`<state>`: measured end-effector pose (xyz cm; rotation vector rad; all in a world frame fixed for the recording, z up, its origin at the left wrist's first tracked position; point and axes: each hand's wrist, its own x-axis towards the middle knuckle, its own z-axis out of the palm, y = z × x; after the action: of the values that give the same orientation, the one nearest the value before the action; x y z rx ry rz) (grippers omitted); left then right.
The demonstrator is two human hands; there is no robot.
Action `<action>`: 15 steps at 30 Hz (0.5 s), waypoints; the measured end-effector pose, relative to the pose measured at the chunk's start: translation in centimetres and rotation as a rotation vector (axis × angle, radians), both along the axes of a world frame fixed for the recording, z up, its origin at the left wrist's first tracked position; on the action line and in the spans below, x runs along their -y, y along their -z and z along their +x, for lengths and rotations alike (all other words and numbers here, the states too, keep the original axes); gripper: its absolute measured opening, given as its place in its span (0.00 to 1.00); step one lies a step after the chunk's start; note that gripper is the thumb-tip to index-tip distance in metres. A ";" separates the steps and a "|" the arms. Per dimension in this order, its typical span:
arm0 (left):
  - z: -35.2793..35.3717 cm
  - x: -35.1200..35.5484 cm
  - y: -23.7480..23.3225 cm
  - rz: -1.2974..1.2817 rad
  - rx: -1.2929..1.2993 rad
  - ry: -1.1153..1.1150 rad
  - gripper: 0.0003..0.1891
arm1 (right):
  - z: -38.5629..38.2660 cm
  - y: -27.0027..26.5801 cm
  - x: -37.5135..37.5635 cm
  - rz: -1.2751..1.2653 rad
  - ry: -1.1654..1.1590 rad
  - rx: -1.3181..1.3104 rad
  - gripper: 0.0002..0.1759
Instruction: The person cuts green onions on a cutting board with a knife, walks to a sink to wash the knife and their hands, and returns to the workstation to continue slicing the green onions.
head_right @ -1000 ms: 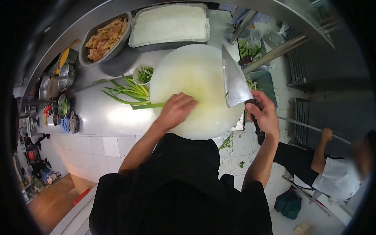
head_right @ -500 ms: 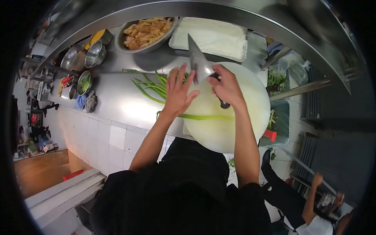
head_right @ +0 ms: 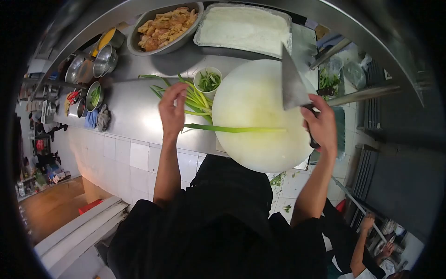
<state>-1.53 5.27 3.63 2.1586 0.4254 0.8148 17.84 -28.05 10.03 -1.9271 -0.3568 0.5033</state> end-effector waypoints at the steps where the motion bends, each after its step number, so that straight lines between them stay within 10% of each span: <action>1: -0.2 -0.5 0.3 -0.235 0.099 -0.065 0.10 | -0.5 -0.1 1.9 -0.013 0.021 0.036 0.19; 9: -0.4 -2.7 -1.9 -0.382 0.076 -0.205 0.07 | -5.4 -0.4 9.6 -0.023 0.202 -0.078 0.19; 15: 2.2 8.9 -2.5 -0.016 -0.204 0.570 0.13 | -7.3 0.0 11.1 -0.069 0.114 -0.159 0.19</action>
<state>0.68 -3.66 6.18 2.1900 -0.0918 0.2724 10.57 -39.13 10.05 -1.9460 -0.1276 0.5948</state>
